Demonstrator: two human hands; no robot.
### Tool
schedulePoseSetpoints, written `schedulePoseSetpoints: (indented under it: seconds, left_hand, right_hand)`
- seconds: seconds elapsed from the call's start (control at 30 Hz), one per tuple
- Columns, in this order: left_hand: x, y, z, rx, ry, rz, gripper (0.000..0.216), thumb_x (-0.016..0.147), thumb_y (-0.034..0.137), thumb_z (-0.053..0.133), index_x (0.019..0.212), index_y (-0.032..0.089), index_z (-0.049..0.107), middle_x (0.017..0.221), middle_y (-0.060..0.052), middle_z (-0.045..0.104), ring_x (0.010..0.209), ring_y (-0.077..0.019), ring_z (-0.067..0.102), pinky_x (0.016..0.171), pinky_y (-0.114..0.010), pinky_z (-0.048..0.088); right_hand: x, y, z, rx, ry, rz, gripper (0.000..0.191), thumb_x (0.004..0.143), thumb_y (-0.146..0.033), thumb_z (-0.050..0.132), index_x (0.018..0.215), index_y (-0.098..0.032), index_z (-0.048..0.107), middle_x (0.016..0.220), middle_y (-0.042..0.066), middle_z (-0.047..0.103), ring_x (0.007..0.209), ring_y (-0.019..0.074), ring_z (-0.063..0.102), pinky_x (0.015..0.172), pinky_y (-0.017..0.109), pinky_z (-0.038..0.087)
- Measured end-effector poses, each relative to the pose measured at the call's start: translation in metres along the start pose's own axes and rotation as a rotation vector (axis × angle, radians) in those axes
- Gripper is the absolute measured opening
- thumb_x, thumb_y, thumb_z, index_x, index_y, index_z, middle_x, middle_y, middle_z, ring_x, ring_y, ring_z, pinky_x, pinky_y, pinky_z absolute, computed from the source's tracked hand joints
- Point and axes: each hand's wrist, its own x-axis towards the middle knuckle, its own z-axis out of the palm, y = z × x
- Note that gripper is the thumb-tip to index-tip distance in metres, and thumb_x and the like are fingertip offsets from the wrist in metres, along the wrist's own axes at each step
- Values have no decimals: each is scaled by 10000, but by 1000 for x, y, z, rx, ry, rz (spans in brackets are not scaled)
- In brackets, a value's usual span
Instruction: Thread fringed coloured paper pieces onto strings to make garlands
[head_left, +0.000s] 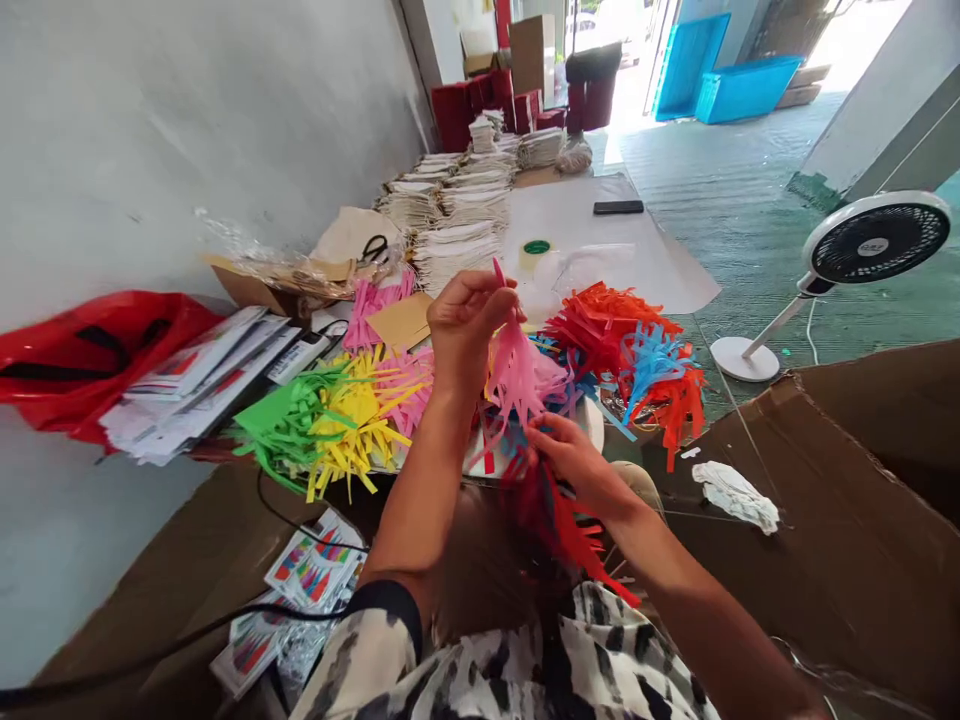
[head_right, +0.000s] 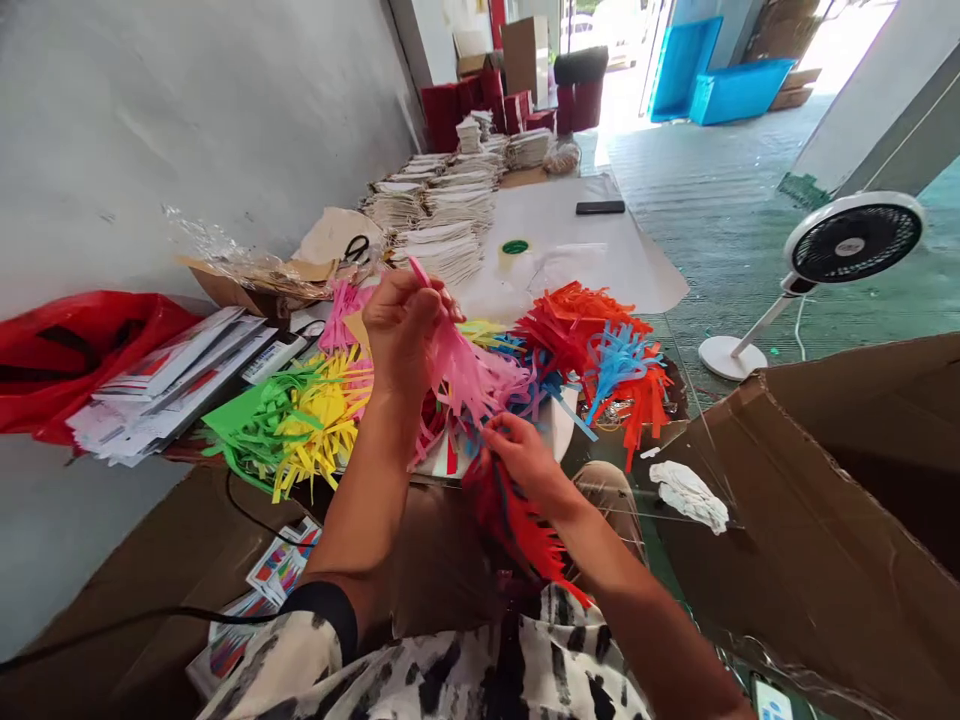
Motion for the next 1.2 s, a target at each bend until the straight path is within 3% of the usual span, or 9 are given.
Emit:
schedulePoseSetpoints:
  seconds: [0.1,0.23,0.3,0.4,0.53,0.6,0.73,0.9,1.2]
  left_hand:
    - [-9,13,-9,-20,56,-43,440,655,547,964,798,208,723,692,34,673,557,-83,608,549,-219,514]
    - [-5,46,-44,-246,58,-25,464,620,626,950,757,243,726,656,59,625,490,-47,442,409,-181,351]
    - [1,64,-64,-399,54,76,511,635,756,854,760,276,732,612,74,558,456,-48,308,360,-186,268]
    - [-1,80,-79,-458,74,214,545,634,837,772,750,306,727,540,88,460,415,-57,208,342,-190,237]
    - [-47,65,-56,-194,-7,-78,292,749,467,935,839,249,762,692,33,674,548,-81,541,461,-189,417]
    - [-77,45,-34,-127,-38,-234,218,763,339,934,810,212,762,710,22,690,569,-85,587,503,-196,456]
    - [-126,-2,-1,25,-83,-523,250,722,332,943,807,176,768,738,10,715,624,-88,622,610,-210,493]
    - [-159,-39,17,60,-166,-654,278,714,356,944,853,169,793,797,-9,753,656,-97,621,619,-215,479]
    - [-172,-45,26,66,-256,-741,298,747,407,922,884,167,811,821,-28,768,678,-114,642,639,-230,495]
  right_hand:
    - [48,1,9,-8,72,46,318,946,-471,713,882,-172,624,639,-35,608,451,74,425,413,206,319]
    - [84,1,2,-18,149,97,293,1030,-410,655,1159,-147,670,1035,45,701,807,140,676,707,300,599]
    - [87,0,-1,-14,166,97,297,1021,-415,667,1150,-149,674,1018,39,702,796,140,674,702,299,596]
    - [70,-2,-3,16,149,60,302,922,-455,746,910,-169,648,692,-39,614,502,83,487,471,218,407]
    - [17,1,-11,80,54,29,460,754,-587,825,901,-220,589,613,-78,551,434,61,357,404,206,246]
    - [-13,6,-20,101,44,37,532,726,-640,833,942,-233,565,602,-92,518,425,58,317,396,203,203]
    - [-62,16,-41,128,216,-64,481,823,-626,793,981,-233,564,606,-92,486,458,59,281,413,204,143]
    - [-90,11,-55,51,409,-277,275,979,-494,697,1015,-242,594,599,-82,497,495,72,313,458,215,218]
    - [-83,7,-53,-92,340,-282,329,1000,-519,657,1079,-201,643,624,-57,561,528,90,409,494,240,283]
